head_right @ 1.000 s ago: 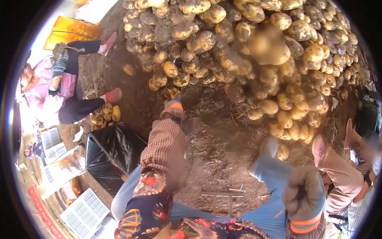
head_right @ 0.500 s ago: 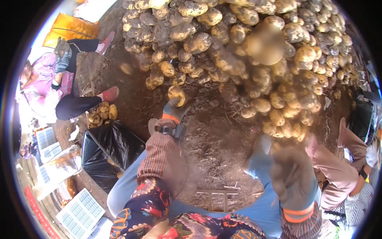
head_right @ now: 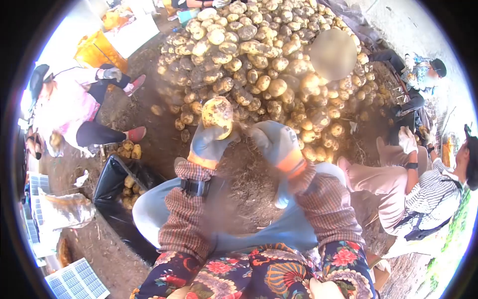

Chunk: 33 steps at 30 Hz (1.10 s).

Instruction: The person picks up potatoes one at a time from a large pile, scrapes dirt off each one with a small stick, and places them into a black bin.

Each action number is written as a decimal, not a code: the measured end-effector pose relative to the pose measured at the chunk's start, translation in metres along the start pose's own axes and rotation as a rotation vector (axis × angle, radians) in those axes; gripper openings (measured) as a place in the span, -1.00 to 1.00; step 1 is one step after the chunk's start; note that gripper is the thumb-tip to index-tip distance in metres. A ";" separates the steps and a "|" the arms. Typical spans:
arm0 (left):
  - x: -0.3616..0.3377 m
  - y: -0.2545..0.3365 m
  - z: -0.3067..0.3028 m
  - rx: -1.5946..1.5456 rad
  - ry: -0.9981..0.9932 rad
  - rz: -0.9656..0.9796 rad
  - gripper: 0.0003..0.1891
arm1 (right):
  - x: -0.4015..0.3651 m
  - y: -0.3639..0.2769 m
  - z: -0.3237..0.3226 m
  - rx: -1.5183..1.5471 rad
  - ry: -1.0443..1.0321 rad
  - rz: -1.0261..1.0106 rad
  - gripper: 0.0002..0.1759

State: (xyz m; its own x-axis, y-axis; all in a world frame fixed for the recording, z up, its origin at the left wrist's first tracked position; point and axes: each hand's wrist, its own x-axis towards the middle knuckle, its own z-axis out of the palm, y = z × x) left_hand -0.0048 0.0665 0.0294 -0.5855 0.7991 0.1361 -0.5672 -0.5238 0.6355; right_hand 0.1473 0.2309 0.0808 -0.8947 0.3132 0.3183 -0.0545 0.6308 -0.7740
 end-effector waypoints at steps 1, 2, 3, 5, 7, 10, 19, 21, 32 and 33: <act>-0.019 0.005 0.026 -0.136 0.216 0.008 -0.42 | -0.001 -0.018 0.000 0.036 -0.010 -0.001 -0.68; -0.031 0.011 0.030 -0.165 0.208 -0.013 -0.45 | -0.005 -0.025 0.002 0.016 -0.021 -0.062 -0.66; -0.045 0.018 0.029 -0.194 0.206 -0.034 -0.46 | -0.009 -0.030 0.007 0.001 -0.036 -0.120 -0.64; -0.069 0.022 0.027 -0.127 0.310 -0.081 -0.37 | -0.012 -0.044 0.012 -0.019 -0.131 -0.250 -0.62; -0.092 0.019 0.025 0.147 0.377 -0.015 -0.37 | -0.017 -0.052 0.022 -0.037 -0.163 -0.296 -0.70; -0.121 0.032 0.017 -0.231 0.229 -0.111 -0.37 | -0.025 -0.056 0.035 0.163 -0.093 -0.257 -0.63; -0.216 0.105 0.041 -0.359 0.311 0.179 -0.31 | -0.017 0.016 0.048 0.433 -0.011 0.223 -0.65; -0.247 0.128 0.028 -0.236 0.134 0.356 -0.23 | -0.013 0.062 0.063 0.468 0.056 0.192 -0.64; -0.475 0.145 -0.029 -0.058 0.889 0.593 -0.61 | -0.023 0.077 0.062 0.542 -0.100 0.514 -0.49; -0.494 0.118 -0.060 -0.142 0.937 0.558 -0.64 | -0.023 0.085 0.065 0.540 -0.106 0.508 -0.47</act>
State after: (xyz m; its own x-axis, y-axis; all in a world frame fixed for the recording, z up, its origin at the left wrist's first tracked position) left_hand 0.1828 -0.4076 -0.0089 -0.9539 -0.0701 -0.2918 -0.1118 -0.8192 0.5625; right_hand 0.1347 0.2309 -0.0285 -0.9041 0.3860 -0.1834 0.1914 -0.0179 -0.9813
